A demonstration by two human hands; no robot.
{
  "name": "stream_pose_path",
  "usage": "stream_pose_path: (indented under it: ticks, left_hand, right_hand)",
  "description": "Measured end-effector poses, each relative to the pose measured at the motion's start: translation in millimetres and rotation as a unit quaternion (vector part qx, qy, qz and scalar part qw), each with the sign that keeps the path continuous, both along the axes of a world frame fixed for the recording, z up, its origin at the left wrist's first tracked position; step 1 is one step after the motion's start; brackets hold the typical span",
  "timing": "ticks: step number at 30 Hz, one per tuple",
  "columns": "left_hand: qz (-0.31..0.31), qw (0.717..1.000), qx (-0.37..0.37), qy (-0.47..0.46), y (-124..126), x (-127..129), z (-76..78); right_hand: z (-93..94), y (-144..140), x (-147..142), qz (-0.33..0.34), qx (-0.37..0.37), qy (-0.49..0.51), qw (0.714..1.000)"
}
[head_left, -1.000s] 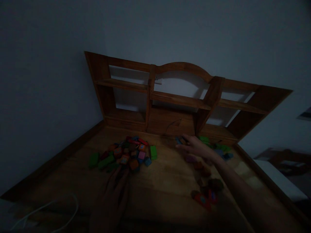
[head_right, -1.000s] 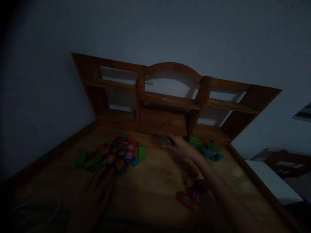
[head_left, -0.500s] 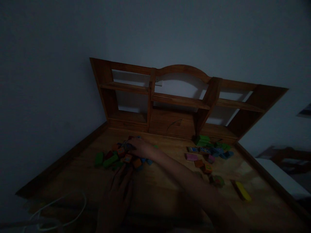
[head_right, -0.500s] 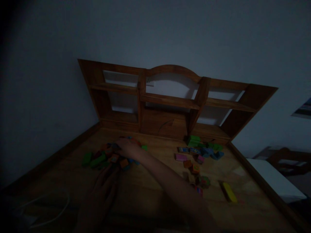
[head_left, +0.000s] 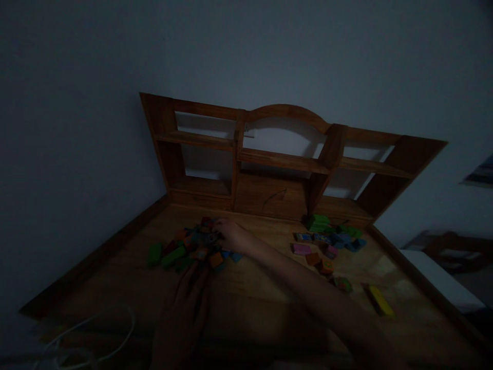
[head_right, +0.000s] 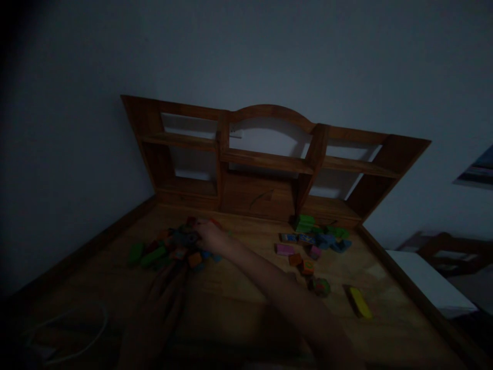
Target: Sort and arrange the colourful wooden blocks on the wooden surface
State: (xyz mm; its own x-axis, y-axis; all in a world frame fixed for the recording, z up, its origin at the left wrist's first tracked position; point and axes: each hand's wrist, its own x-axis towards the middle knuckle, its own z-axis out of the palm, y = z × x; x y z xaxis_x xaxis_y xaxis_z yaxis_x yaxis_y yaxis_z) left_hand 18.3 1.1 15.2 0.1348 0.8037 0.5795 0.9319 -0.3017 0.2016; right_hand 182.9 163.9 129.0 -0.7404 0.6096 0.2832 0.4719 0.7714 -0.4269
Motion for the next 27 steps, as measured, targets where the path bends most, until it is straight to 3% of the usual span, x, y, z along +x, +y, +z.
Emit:
stream_pose_path:
  ticks: [5,9,11,14,16,18,22,27]
  left_hand:
    - [-0.012,1.000,0.000,0.016,0,-2,-1.2]
    - [-0.017,1.000,-0.009,0.012,0,-4,-1.9]
    - [-0.013,1.000,-0.009,0.008,0,-4,-2.2]
    - [-0.022,1.000,-0.007,0.020,0,-5,-3.4]
    - [-0.030,0.999,-0.004,0.033,0,-6,-5.1]
    - [-0.048,0.998,-0.004,0.048,-1,-8,-6.5]
    - [-0.044,0.999,-0.005,0.031,0,-6,-4.6]
    - [-0.037,0.998,-0.009,0.039,0,-4,-1.0]
  right_hand:
    - [16.2,-16,64,-0.031,0.013,0.007,0.999]
    - [33.9,-29,138,-0.137,0.073,0.017,0.988]
    - [42.3,-32,184,-0.211,0.096,0.017,0.973]
    - [46.6,-31,260,-0.344,0.144,-0.008,0.928]
    - [42.0,-30,310,-0.407,0.158,-0.029,0.899]
    - [33.0,-29,356,-0.446,0.126,-0.036,0.886]
    - [13.2,-34,419,-0.431,0.083,-0.062,0.896]
    - [2.8,-52,443,-0.410,0.048,-0.064,0.908]
